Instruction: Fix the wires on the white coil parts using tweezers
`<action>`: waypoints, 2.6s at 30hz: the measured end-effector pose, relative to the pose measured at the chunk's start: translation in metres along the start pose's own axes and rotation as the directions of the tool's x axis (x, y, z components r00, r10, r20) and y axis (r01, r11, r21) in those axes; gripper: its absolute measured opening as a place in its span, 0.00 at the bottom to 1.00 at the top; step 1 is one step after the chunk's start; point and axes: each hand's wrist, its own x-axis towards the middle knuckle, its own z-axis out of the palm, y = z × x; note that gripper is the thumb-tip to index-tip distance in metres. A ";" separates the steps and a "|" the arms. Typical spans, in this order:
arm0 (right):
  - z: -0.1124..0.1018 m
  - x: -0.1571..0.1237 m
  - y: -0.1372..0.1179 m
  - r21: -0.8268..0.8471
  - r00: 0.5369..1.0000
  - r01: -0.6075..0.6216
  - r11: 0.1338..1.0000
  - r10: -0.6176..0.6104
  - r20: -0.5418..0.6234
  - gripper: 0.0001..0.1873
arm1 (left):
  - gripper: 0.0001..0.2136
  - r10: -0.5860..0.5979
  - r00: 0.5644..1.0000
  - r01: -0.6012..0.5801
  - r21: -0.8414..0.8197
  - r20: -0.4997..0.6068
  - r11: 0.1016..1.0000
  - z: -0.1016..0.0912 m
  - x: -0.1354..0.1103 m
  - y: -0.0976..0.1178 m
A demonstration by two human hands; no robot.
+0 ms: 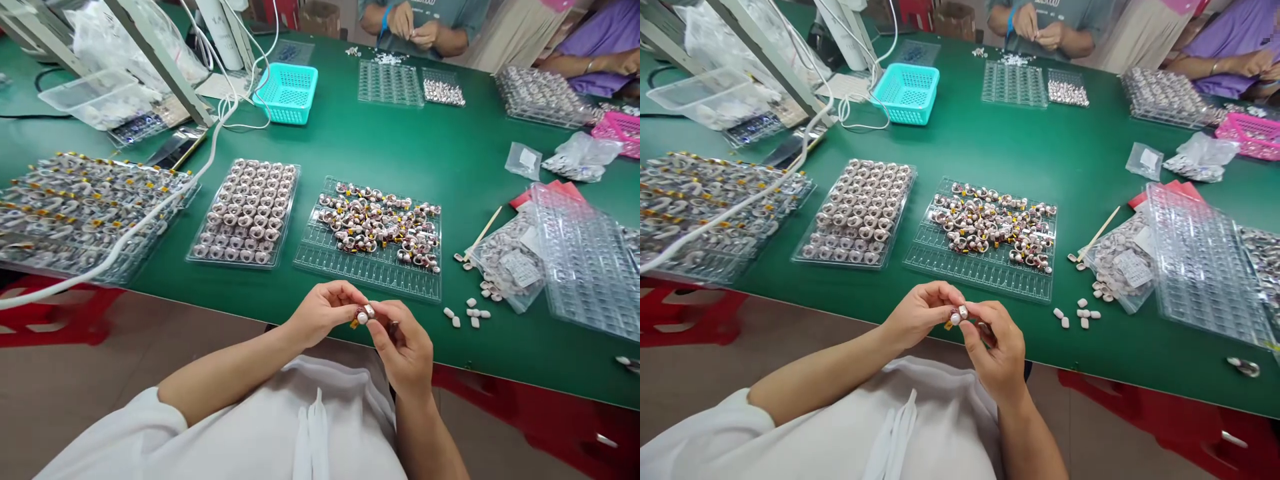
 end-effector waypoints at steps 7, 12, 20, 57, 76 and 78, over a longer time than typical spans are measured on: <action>-0.006 0.002 -0.010 -0.019 0.999 -0.041 0.999 0.041 0.015 0.13 | 0.08 0.059 0.989 -0.104 0.352 0.137 0.930 -0.006 -0.007 0.026; -0.009 0.005 -0.020 -0.118 0.994 -0.090 0.989 0.096 0.051 0.11 | 0.15 0.061 0.977 -0.177 0.615 0.205 0.769 -0.010 -0.006 0.038; -0.005 0.006 -0.020 0.031 0.974 -0.228 0.973 0.227 0.022 0.06 | 0.12 -0.124 0.937 -0.115 0.624 0.326 0.773 -0.012 0.002 0.039; -0.009 0.016 -0.010 -0.186 0.996 0.011 0.982 0.005 0.088 0.05 | 0.10 0.253 0.904 -0.426 0.771 0.344 0.473 -0.007 -0.010 0.025; 0.020 -0.003 -0.001 -0.141 0.968 -0.067 0.988 0.030 -0.250 0.06 | 0.10 0.311 0.950 -0.232 0.583 -0.037 0.779 0.000 -0.021 -0.005; 0.016 0.000 -0.002 -0.235 0.976 0.041 0.971 -0.089 -0.197 0.09 | 0.09 0.280 0.960 -0.218 0.591 -0.013 0.776 -0.001 -0.019 0.001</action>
